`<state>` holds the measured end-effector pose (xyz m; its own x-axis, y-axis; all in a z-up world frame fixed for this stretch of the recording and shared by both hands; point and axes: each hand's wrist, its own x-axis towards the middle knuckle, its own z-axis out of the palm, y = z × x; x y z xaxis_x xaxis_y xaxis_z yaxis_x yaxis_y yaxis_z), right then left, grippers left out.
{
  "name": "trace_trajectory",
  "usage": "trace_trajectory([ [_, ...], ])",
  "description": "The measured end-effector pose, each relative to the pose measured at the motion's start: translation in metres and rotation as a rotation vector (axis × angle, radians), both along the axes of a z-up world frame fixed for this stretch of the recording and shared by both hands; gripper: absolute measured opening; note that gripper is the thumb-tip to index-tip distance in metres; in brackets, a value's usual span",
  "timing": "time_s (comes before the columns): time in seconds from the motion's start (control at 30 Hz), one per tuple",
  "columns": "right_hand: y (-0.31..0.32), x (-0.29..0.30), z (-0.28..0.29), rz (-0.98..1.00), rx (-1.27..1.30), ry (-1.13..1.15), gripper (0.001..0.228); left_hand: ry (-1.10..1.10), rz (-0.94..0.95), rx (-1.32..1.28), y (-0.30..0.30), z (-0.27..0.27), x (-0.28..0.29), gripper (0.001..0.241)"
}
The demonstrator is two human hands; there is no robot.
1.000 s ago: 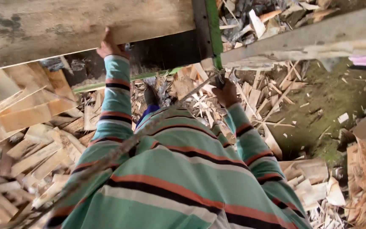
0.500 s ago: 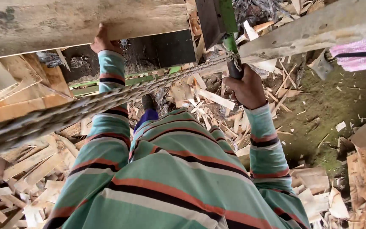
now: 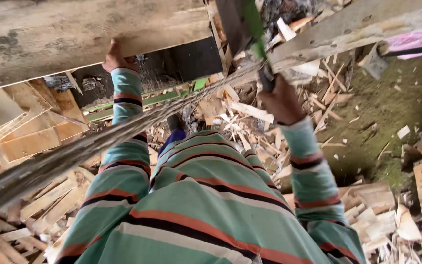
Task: Cutting thin sheets of wood using a manual lever-operated machine.
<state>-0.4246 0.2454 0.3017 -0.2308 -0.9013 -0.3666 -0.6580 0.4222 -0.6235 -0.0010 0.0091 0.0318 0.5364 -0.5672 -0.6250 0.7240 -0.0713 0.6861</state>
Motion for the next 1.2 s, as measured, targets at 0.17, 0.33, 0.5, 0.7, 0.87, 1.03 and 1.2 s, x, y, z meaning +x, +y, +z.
trace_trajectory([
  [0.17, -0.016, 0.024, 0.074, -0.17, 0.224, -0.056, 0.041, -0.05, 0.078, 0.264, 0.001, 0.005, 0.002, 0.05],
  [0.33, 0.004, 0.01, -0.233, -0.057, 0.141, 0.009, 0.053, -0.819, -0.275, 0.03, 0.017, -0.027, 0.016, 0.026],
  [0.5, 0.021, -0.014, -0.251, 0.364, -0.682, 0.167, 0.071, -0.971, -0.4, -0.136, -0.03, -0.031, 0.023, 0.023],
  [0.7, -0.016, -0.006, 0.03, 0.047, -0.023, -0.374, 0.031, -1.717, -0.62, 0.153, 0.054, -0.027, 0.038, 0.024],
  [0.87, -0.028, 0.005, 0.085, 0.014, 0.09, -0.193, 0.025, -2.13, -0.557, -0.215, 0.135, 0.06, 0.025, 0.036],
  [1.03, -0.02, 0.007, 0.006, 0.052, 0.051, -0.307, 0.025, -1.056, -0.574, -0.378, 0.142, 0.1, 0.025, 0.034],
  [1.2, -0.02, 0.0, -0.027, -0.037, 0.112, -0.296, 0.032, -0.322, -0.763, -0.262, 0.116, 0.114, 0.035, 0.024],
])
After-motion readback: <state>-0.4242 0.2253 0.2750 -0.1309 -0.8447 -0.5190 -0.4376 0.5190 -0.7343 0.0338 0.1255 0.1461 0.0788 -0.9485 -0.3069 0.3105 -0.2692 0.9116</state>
